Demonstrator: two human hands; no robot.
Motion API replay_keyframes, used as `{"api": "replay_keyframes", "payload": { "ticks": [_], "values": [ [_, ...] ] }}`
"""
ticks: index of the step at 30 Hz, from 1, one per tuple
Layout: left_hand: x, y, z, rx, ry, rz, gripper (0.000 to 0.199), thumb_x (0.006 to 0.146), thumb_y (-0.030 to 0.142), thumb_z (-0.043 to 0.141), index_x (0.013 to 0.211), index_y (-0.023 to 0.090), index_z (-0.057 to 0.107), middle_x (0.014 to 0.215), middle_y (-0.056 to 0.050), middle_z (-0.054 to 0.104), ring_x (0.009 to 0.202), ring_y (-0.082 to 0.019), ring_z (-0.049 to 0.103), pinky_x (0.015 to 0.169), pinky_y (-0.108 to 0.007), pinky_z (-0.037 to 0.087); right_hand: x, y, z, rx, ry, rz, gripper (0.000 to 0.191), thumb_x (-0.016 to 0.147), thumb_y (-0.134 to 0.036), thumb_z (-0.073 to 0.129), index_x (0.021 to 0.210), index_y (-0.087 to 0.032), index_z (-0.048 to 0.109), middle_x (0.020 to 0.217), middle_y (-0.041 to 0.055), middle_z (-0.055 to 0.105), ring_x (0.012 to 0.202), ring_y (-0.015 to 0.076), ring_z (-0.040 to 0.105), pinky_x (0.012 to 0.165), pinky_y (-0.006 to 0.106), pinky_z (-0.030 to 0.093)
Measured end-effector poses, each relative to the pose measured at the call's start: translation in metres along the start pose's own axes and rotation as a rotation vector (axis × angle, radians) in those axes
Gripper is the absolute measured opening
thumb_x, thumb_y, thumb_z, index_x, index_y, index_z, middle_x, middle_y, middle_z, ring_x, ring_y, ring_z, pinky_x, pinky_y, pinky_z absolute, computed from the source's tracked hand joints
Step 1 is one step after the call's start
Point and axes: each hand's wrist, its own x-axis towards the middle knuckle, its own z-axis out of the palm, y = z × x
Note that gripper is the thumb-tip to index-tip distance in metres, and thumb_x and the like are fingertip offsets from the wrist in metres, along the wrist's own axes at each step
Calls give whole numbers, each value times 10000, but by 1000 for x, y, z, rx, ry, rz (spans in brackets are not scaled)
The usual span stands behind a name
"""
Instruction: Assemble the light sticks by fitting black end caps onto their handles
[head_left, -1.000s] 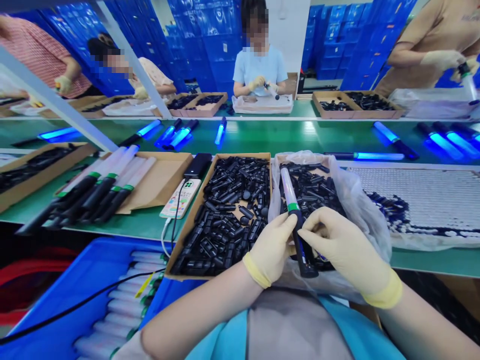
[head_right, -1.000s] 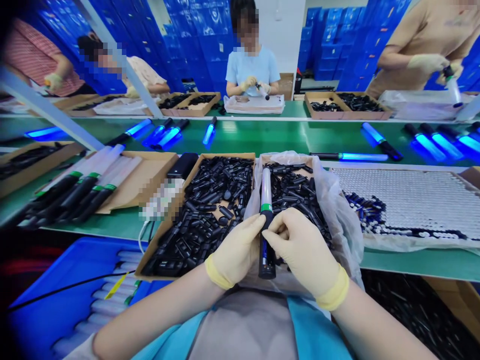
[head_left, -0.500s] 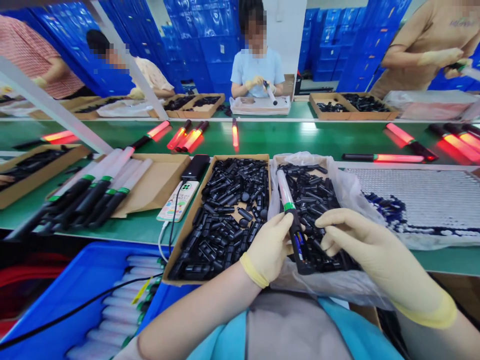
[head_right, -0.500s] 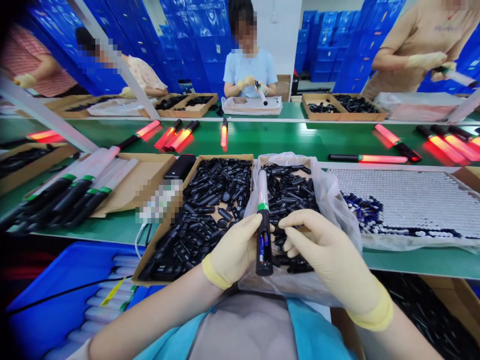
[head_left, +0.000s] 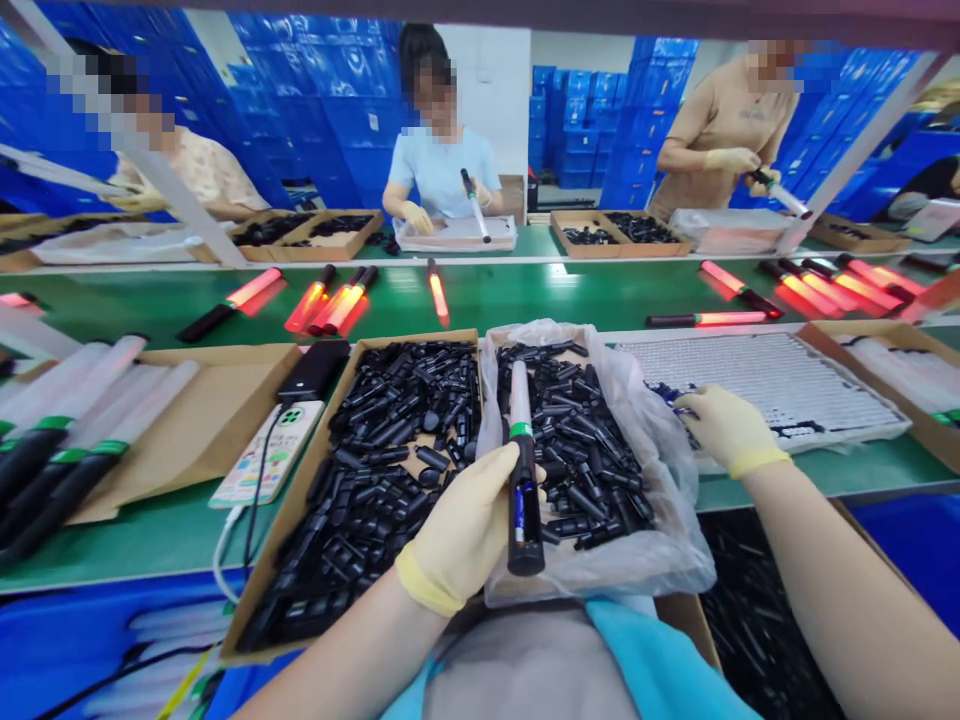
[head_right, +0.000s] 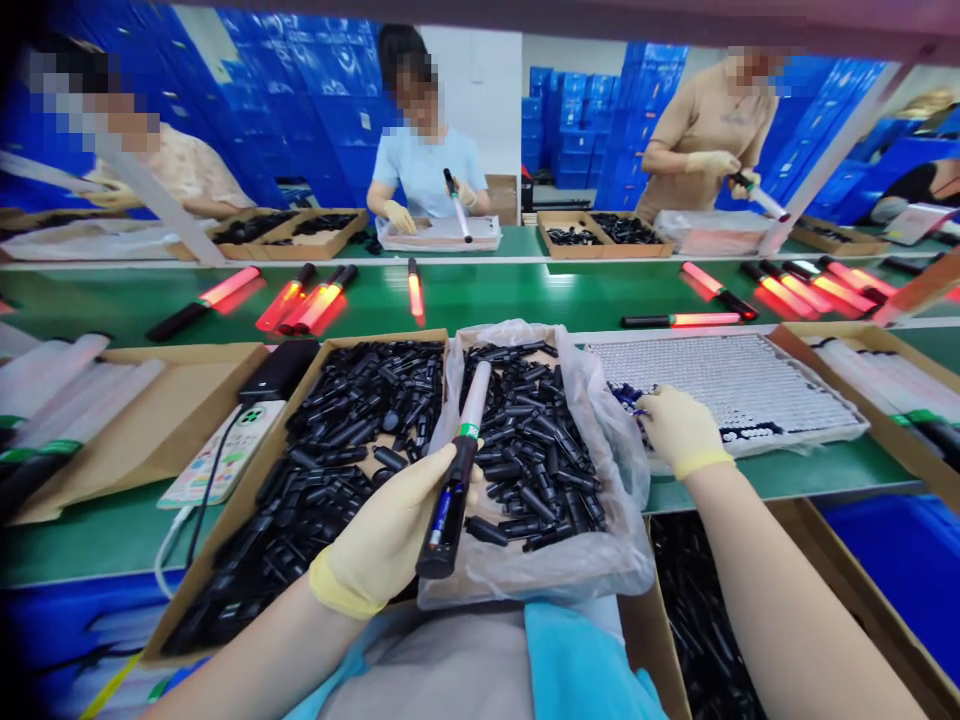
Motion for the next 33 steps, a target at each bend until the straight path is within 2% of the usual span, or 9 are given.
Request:
{"api": "replay_keyframes", "payload": {
  "ticks": [8,12,14,16,19,21,24,29,33],
  "values": [
    [-3,-7,-2,-40,-3,20,218,870,324,630,859,107,633,771,-71,638,619,-136,588,587,-237,496,14,-13,-8,-56,-40,-100,237,885,-197,487,893,-161,721,947,141,659,855,238,620,697,331,362],
    [-1,-12,-8,-60,-18,30,240,847,351,656,859,113,625,768,-61,626,628,-130,575,589,-236,481,-12,-20,-35,22,52,59,358,933,-337,408,850,-124,683,925,202,657,797,290,615,627,367,374],
    [2,-15,-9,-25,-35,43,274,835,392,666,856,124,619,780,-60,624,640,-132,567,595,-240,471,-37,-39,-53,159,99,65,383,944,-417,389,903,-146,657,931,164,662,802,263,610,633,350,416],
    [5,-18,-9,9,-55,61,298,826,430,671,874,142,612,793,-52,621,650,-135,560,600,-247,463,-64,-70,-71,461,71,-109,318,913,-476,468,933,-206,634,918,77,661,821,215,603,694,314,459],
    [6,-19,-9,62,-113,107,310,838,459,651,894,156,614,787,-38,605,667,-138,549,607,-247,451,-94,-122,-91,779,-173,-428,247,912,-427,488,815,-225,592,817,17,622,772,171,580,711,294,462],
    [4,-19,-11,107,-142,145,313,864,465,616,889,153,619,806,-43,608,691,-142,553,633,-252,454,-102,-148,-97,763,-253,-519,229,920,-357,467,763,-214,552,771,7,585,726,154,547,676,290,442],
    [-1,-17,-18,140,-157,191,307,886,463,588,939,164,628,867,-49,629,740,-150,572,701,-271,469,-101,-172,-98,613,-250,-612,202,911,-289,459,746,-200,533,757,12,563,689,152,508,637,301,400],
    [-10,-12,-30,147,-157,266,259,890,425,603,957,177,634,841,-17,616,770,-141,564,720,-252,458,-104,-189,-91,352,-38,-716,214,916,-281,488,724,-198,537,738,20,553,657,171,491,636,346,360],
    [-14,-9,-36,128,-191,286,275,908,395,582,1067,178,642,908,-34,639,779,-145,573,736,-261,461,-108,-192,-89,371,134,-694,183,954,-344,490,965,-212,616,858,32,579,756,186,547,680,357,406]
  ]
}}
